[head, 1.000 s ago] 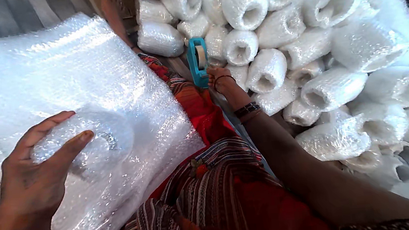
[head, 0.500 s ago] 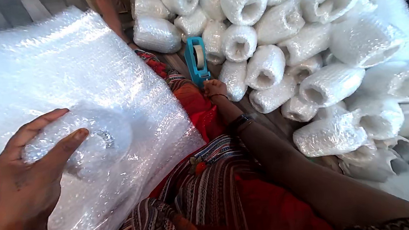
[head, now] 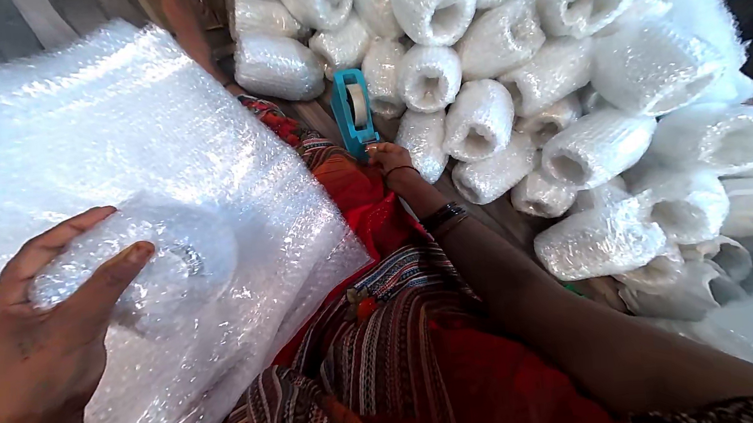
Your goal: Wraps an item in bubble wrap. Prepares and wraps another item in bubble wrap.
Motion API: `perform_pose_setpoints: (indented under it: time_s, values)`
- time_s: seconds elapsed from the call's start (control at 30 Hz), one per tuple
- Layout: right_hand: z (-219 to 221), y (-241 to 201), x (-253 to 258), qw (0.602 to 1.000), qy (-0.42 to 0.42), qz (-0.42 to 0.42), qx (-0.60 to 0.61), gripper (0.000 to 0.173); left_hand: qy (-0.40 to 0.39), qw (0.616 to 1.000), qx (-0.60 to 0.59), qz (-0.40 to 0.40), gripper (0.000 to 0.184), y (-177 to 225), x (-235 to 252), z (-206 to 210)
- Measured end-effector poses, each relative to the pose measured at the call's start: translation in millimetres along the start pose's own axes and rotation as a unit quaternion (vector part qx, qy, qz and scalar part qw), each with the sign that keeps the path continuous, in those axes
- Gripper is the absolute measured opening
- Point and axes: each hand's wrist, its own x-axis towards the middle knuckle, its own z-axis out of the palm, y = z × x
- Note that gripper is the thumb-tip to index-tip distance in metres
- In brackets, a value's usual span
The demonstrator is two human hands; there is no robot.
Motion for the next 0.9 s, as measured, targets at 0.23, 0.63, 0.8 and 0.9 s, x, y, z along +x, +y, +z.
perform_pose_setpoints:
  time_s: [0.23,0.63,0.8,0.9]
  values:
    - [-2,17,0,0.997,0.002,-0.07,-0.033,0.013,-0.016,0.999,-0.025,0.025,0.05,-11,5,-4]
    - [-6,35,-8,0.915,-0.011,-0.044,-0.401,0.029,-0.011,1.0,0.002,0.008,0.052,1,1,-1]
    - [-23,12,-37,0.931,-0.002,-0.113,-0.348,0.028,-0.017,1.0,-0.013,0.019,0.051,-10,3,-5]
    - [-6,-36,-56,0.934,-0.044,-0.204,-0.29,0.029,-0.024,0.999,-0.032,0.016,0.052,-6,-1,-5]
